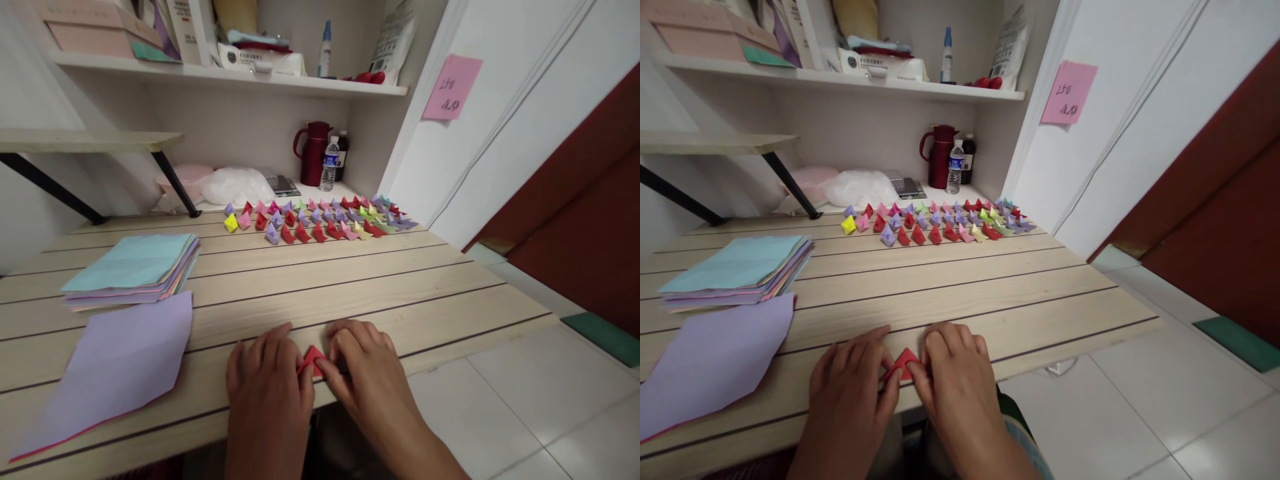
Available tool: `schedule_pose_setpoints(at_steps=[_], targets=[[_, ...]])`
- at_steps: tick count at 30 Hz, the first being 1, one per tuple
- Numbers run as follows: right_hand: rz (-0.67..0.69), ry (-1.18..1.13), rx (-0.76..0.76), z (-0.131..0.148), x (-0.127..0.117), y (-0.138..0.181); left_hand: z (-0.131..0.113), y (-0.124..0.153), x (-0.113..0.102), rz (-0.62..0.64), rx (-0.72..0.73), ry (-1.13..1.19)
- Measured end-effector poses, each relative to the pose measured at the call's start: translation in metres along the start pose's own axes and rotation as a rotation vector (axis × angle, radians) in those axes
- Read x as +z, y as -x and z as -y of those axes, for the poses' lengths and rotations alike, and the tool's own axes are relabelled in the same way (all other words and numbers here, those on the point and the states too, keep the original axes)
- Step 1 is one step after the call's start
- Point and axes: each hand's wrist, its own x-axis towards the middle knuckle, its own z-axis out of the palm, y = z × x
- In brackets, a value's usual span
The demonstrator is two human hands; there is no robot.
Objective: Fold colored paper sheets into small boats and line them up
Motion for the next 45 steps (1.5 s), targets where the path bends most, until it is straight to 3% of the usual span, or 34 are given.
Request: schedule_pose_setpoints(at_steps=[6, 9, 14, 17, 21, 24, 28, 33, 37, 41, 45], targets=[[0.11, -0.014, -0.017, -0.002, -0.007, -0.009, 0.007, 0.008, -0.003, -0.073, -0.068, 0.049], [0.13, -0.029, -0.019, -0.002, -0.01, -0.013, 0.012, 0.019, -0.007, -0.135, -0.002, -0.017], [0.098, -0.055, -0.022, -0.003, -0.01, -0.014, 0.01, 0.031, -0.007, -0.021, 0.239, -0.086], [0.075, -0.14, -0.058, -0.009, -0.009, -0.009, 0.012, 0.034, -0.002, 0.04, 0.254, -0.101], [-0.095, -0.235, -0.073, -0.02, -0.01, 0.007, 0.013, 0.037, 0.002, 0.057, 0.23, -0.124], [-0.155, -0.095, -0.155, -0.02, -0.009, 0.021, 0.011, 0.039, 0.002, 0.076, 0.196, -0.132], [-0.012, 0.168, -0.481, -0.015, -0.002, 0.035, 0.009, 0.039, -0.001, 0.101, 0.193, -0.158], [0.008, 0.307, -0.441, -0.019, 0.005, 0.042, 0.007, 0.042, -0.001, 0.08, 0.169, -0.168], [-0.052, 0.233, -0.454, -0.03, 0.009, 0.045, 0.0, 0.051, 0.007, -0.001, 0.179, -0.2], [-0.14, 0.009, -0.434, -0.034, 0.014, 0.052, -0.005, 0.06, 0.016, -0.159, 0.208, -0.222], [-0.234, -0.197, -0.398, -0.024, 0.012, 0.052, 0.0, 0.062, 0.015, -0.212, 0.212, -0.059]])
